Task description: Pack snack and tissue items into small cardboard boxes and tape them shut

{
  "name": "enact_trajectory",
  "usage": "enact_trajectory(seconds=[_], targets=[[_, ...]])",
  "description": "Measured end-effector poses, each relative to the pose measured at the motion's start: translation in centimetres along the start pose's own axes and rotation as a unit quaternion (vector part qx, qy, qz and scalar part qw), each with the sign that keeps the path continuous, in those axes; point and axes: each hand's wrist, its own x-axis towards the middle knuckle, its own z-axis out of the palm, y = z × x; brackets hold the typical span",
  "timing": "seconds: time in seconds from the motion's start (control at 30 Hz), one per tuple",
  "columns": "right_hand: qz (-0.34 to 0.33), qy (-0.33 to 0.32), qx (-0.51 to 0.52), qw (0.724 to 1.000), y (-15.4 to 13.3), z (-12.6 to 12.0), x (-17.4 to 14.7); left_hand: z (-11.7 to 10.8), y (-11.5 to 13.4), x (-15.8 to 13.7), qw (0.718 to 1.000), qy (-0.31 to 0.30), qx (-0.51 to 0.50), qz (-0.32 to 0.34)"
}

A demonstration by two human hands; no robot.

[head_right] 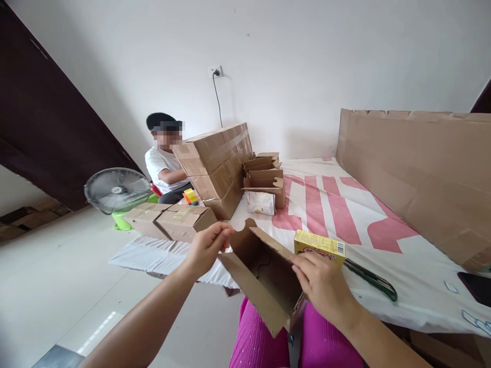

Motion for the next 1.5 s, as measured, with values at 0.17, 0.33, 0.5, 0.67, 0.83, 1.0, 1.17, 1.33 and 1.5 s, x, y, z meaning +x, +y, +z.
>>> enact_trajectory(seconds=[0.17,0.33,0.5,0.67,0.83,1.0,1.17,1.33,1.5], targets=[[0.083,0.009,0.057,0.995,2.8,0.5,0.5,-1.7,-5.1,-1.5,0.962,0.226,-0.139,-0.067],[0.153,0.012,0.077,0.985,4.6,1.0,0.5,0.3,-9.8,-5.2,0.928,0.243,-0.216,-0.18],[0.195,0.023,0.096,0.976,5.0,1.4,0.3,3.3,-11.9,-7.2,0.932,0.194,-0.195,-0.236],[0.268,0.033,0.125,0.955,5.7,1.5,-0.4,5.1,-12.7,-5.9,0.959,0.149,-0.154,-0.185],[0.296,0.021,0.145,0.944,6.5,0.9,-0.1,5.6,-10.6,-3.4,0.992,0.106,-0.045,0.057],[0.23,0.116,0.102,0.961,4.4,-1.2,0.0,3.9,-6.2,0.2,0.969,-0.003,0.07,0.236],[0.041,0.243,0.112,0.963,-2.1,-3.5,-1.5,3.0,-3.3,1.6,0.963,-0.042,0.107,0.244],[0.211,0.04,0.354,0.91,-5.4,-1.3,-1.0,3.6,-2.7,0.5,0.975,0.001,0.1,0.198],[0.335,-0.005,0.505,0.795,-4.8,2.3,0.1,4.2,-2.6,-0.1,0.976,0.008,0.087,0.199]])
